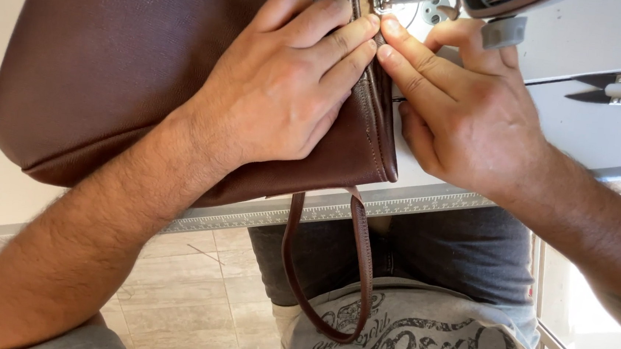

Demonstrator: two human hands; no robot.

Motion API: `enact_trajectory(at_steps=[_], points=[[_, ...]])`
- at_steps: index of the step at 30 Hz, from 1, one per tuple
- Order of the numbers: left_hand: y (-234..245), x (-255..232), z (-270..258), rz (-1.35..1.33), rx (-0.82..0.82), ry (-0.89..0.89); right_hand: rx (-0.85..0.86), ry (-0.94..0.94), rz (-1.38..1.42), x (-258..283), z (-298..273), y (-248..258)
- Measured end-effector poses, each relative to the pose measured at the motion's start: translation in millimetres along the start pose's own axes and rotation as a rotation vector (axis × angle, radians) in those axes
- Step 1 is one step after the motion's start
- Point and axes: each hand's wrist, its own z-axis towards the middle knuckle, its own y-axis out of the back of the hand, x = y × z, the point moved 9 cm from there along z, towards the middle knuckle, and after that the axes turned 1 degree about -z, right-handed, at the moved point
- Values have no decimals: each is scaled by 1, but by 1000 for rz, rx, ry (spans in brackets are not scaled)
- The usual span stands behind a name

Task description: Reinforcing the seams of a brown leather bag using an industrial sewing machine.

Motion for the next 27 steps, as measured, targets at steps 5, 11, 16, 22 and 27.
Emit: enact_trajectory(at_steps=[5, 11, 16, 22, 27], points=[[8, 2, 3, -139, 9, 32, -78, 29, 26, -2, -7, 4], [20, 1, 9, -182, 130, 82, -121, 29, 69, -4, -14, 12], [26, -13, 13, -276, 177, 71, -134, 3, 124, -6, -17, 17], [20, -36, 11, -170, 86, 113, -165, 1, 171, -8, -27, 29], [21, -34, 12, -212, 50, 134, -140, 31, 166, -1, -20, 31]])
